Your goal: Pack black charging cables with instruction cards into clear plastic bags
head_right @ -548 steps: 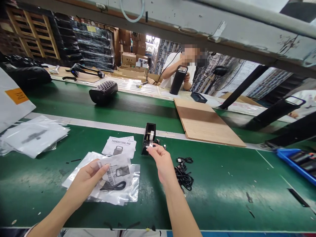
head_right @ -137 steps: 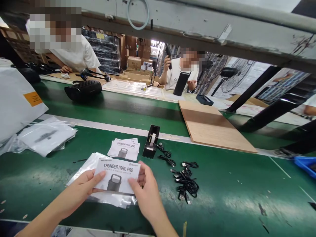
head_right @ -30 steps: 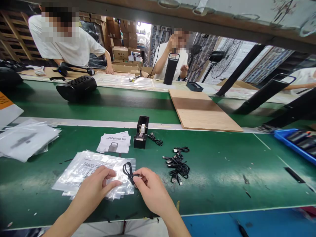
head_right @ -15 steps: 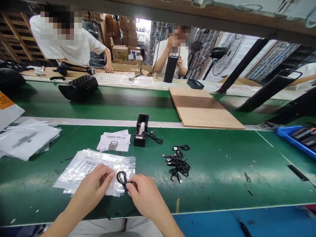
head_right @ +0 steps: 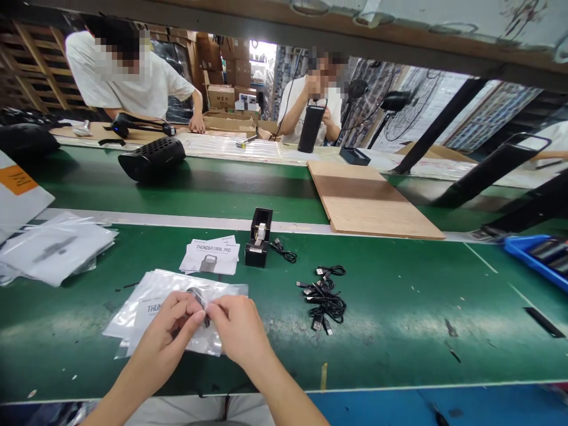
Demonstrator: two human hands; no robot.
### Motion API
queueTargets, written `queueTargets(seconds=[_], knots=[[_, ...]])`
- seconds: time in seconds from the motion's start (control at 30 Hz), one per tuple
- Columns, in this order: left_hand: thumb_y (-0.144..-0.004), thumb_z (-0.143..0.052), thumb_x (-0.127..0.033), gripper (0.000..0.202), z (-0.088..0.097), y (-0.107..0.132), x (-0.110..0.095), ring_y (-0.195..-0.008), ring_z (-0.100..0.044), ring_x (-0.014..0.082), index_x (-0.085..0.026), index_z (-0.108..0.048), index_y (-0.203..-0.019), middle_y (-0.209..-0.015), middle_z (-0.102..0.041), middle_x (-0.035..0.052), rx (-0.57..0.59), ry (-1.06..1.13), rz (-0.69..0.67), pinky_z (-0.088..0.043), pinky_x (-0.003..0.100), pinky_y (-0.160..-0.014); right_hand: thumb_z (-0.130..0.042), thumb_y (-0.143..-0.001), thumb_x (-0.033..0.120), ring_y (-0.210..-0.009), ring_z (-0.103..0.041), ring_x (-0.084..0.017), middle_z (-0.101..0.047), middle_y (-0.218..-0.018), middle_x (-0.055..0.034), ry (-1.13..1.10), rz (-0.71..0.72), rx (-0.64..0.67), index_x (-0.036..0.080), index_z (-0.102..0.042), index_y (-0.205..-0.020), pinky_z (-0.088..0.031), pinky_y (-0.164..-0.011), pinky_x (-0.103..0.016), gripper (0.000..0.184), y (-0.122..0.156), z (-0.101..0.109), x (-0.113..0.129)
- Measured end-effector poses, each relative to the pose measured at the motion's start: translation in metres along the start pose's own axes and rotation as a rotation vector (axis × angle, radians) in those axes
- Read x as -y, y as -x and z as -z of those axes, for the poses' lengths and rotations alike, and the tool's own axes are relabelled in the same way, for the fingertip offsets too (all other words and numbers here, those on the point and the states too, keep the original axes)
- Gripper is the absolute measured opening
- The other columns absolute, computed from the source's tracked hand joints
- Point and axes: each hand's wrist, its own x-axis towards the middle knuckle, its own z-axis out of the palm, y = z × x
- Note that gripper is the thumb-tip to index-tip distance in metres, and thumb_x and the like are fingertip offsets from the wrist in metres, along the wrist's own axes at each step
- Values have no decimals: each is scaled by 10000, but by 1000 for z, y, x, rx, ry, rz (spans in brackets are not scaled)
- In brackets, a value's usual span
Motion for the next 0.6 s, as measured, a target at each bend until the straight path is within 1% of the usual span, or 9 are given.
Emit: queueTargets(seconds=[0.07,0.13,0.2,0.27,0.33,0.43,0.47,0.5,0.6], knots=[[-853,-412,-318,200,5,-3,-3,-727,-474,150,-207,-504,-714,-799,-436,10,-39,59,5,-423,272,-639,-314,-878,395,-351,-421,-83,-468,-450,41,-52,45,94,166,-649,-754,-306,-404,-196,425,1,-3,5],[-856,-411,-289,187,12,-5,-8,-754,-477,146,-204,-498,-713,-799,-433,7,-91,140,2,-429,260,-648,-398,-849,407,-444,-469,-96,-569,-581,20,-52,124,152,185,-654,-879,-352,-467,-204,341,1,-2,14],[-854,-415,-266,177,20,-4,-15,-766,-482,141,-198,-499,-714,-809,-432,8,-151,230,-8,-439,253,-654,-529,-781,353,-560,-502,-117,-631,-735,12,45,192,181,220,-653,-947,-377,-546,-219,246,-1,2,25],[-842,-440,-255,150,29,-3,-20,-760,-485,133,-190,-510,-725,-829,-437,10,-217,300,-18,-442,248,-656,-553,-764,334,-586,-504,-134,-635,-709,15,223,234,220,230,-677,-873,-374,-562,-235,195,-9,6,38],[-838,-454,-264,149,39,-1,-21,-737,-484,121,-187,-523,-731,-829,-445,6,-300,347,-35,-435,244,-661,-515,-793,373,-582,-506,-150,-621,-649,4,387,307,269,230,-678,-795,-372,-554,-252,217,-19,10,56],[-827,-489,-346,165,56,3,-15,-822,-496,135,-191,-546,-815,-890,-481,18,-423,406,-96,-412,275,-762,-514,-790,420,-616,-528,-174,-638,-707,-28,557,435,369,248,-659,-784,-384,-545,-268,226,-30,15,85],[-796,-529,-399,227,60,5,-11,-898,-494,154,-194,-539,-892,-958,-492,34,-434,438,-114,-393,299,-818,-516,-786,430,-616,-532,-176,-640,-718,-34,605,462,404,254,-654,-771,-384,-530,-270,224,-32,18,95],[-742,-578,-462,363,64,7,-7,-982,-478,180,-195,-515,-979,-1037,-491,57,-417,485,-122,-369,330,-869,-518,-782,436,-614,-536,-177,-641,-724,-39,645,481,441,261,-650,-757,-385,-518,-271,221,-32,20,104],[-519,-682,-593,828,68,13,5,-1159,-392,248,-185,-392,-1179,-1216,-434,130,-211,674,-95,-274,414,-972,-538,-761,442,-569,-522,-158,-617,-647,-37,711,503,529,274,-633,-668,-380,-491,-269,214,-26,25,122]])
